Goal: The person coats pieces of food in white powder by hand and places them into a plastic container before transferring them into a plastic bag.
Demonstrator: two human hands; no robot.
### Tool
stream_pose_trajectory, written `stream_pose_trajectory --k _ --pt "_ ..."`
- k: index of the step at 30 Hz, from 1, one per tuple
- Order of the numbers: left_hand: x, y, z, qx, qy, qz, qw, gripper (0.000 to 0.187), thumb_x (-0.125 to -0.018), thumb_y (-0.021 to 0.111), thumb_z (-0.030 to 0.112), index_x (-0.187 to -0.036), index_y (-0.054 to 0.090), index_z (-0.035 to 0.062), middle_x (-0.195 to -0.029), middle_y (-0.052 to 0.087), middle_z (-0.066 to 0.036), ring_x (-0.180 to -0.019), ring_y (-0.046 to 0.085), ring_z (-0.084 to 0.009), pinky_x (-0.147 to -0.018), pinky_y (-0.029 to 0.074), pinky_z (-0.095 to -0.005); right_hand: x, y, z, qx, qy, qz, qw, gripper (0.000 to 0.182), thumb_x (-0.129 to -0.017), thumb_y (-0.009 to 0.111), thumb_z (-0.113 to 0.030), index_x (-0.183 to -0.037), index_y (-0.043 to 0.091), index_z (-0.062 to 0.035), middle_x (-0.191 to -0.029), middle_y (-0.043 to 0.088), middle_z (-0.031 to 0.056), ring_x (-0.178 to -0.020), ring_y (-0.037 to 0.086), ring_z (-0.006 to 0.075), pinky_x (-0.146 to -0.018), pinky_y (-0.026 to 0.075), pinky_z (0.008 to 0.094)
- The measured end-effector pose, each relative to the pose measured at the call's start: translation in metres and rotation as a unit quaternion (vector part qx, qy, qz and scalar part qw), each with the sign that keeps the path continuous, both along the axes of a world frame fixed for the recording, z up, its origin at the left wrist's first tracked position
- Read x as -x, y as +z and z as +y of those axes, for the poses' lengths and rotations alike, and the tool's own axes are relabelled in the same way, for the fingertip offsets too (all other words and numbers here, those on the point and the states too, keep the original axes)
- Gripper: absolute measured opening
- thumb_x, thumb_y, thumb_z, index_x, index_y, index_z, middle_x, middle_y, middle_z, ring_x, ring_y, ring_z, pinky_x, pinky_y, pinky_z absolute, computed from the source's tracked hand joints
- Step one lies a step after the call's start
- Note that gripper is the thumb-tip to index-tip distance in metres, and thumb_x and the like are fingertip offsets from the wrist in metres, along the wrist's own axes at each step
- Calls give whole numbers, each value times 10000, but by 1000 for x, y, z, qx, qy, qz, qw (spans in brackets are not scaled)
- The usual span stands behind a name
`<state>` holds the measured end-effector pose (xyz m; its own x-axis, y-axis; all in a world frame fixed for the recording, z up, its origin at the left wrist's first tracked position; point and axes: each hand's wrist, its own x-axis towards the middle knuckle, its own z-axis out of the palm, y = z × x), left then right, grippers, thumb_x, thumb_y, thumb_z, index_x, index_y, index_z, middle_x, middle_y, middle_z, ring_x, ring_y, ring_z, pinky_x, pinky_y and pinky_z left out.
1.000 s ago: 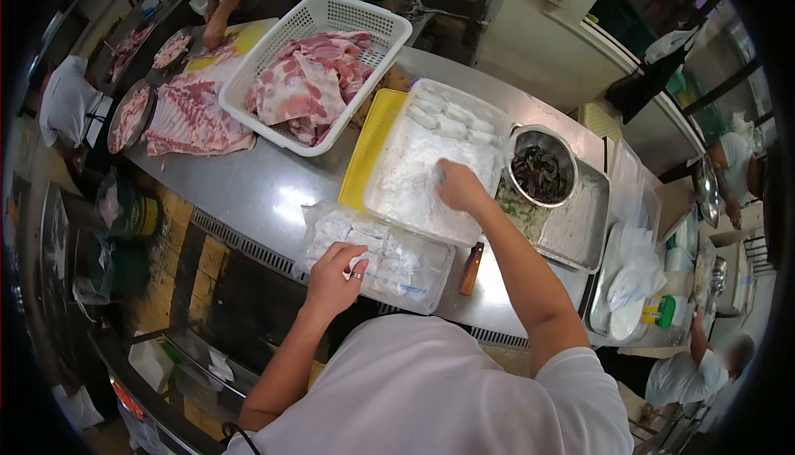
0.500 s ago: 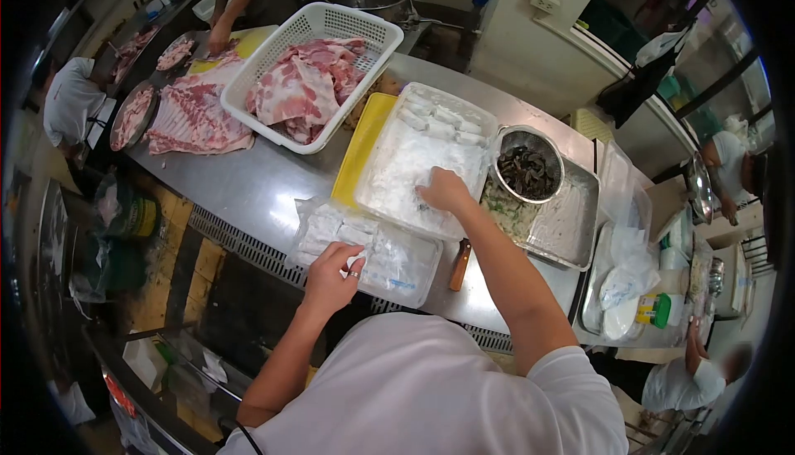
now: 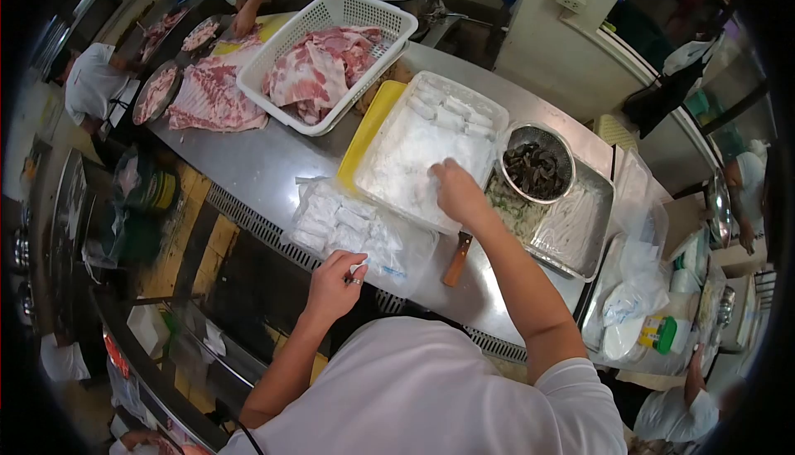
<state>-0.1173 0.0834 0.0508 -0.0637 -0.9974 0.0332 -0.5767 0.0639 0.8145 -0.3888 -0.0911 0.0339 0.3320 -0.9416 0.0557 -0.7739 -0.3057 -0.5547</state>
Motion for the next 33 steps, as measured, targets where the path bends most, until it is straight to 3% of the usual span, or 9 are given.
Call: stream_pose_trajectory --k 3,9,14,20,23,26,29,30,33 --pt "15 -2 4 8 7 24 1000 213 -916 743 28 -1128 750 42 -1031 706 -112 -711 658 -206 -638 543 -314 11 -11 -10 -61 105 0 993 254 -821 595 -20 -1036 714 45 -1059 684 318 -1035 679 466 -934 552 478" --pt "21 5 7 12 0 23 1000 206 -918 744 32 -1123 750 39 -1002 709 -103 -685 639 -192 -631 529 -321 16 -38 -37 -134 -76 9 988 314 -868 671 -174 -1075 722 57 -1105 709 339 -1050 693 482 -939 562 483" --pt "3 3 -4 31 -12 24 999 200 -915 745 39 -1115 750 34 -988 712 -109 -670 629 -206 -632 524 -329 -27 -38 -40 -188 -27 114 975 583 -832 785 -404 -1187 697 49 -1210 716 284 -1139 696 416 -987 553 459" --pt "-45 4 -21 54 33 32 997 212 -905 752 39 -1117 750 34 -978 710 -114 -695 619 -206 -627 510 -325 -38 2 -19 -114 -58 85 988 402 -852 708 -222 -1173 695 19 -1135 721 286 -1098 692 428 -955 552 494" --pt "-70 4 -21 53 60 22 997 200 -922 745 52 -1121 749 38 -1028 722 -118 -698 668 -229 -647 545 -331 -14 -17 -8 -90 44 111 989 345 -853 658 -110 -1168 679 29 -1101 713 302 -1059 683 460 -939 544 523" --pt "-90 -5 -23 55 69 35 995 197 -915 747 45 -1111 754 26 -967 709 -94 -668 594 -174 -609 487 -304 -6 3 7 -50 -18 73 996 351 -880 667 -37 -1224 662 30 -1084 727 280 -988 724 406 -881 571 450" --pt "-100 -6 -25 43 62 47 996 191 -922 741 48 -1111 753 17 -967 709 -88 -676 597 -164 -613 489 -302 -33 66 38 -170 -229 -160 945 280 -916 634 10 -1192 659 50 -1020 732 194 -922 731 274 -821 581 399" --pt "-102 -5 -27 38 58 50 996 189 -925 740 49 -1111 752 15 -967 709 -87 -680 599 -162 -616 490 -302 -19 17 40 -101 -215 -218 947 238 -951 599 42 -1179 667 43 -989 711 110 -898 695 176 -746 576 365" --pt "-109 -10 -32 29 30 45 998 189 -930 736 47 -1116 752 15 -973 708 -88 -692 606 -166 -630 496 -298 -52 -6 83 -156 -216 -264 927 227 -958 609 24 -1175 675 21 -1000 712 87 -900 698 189 -740 579 361"
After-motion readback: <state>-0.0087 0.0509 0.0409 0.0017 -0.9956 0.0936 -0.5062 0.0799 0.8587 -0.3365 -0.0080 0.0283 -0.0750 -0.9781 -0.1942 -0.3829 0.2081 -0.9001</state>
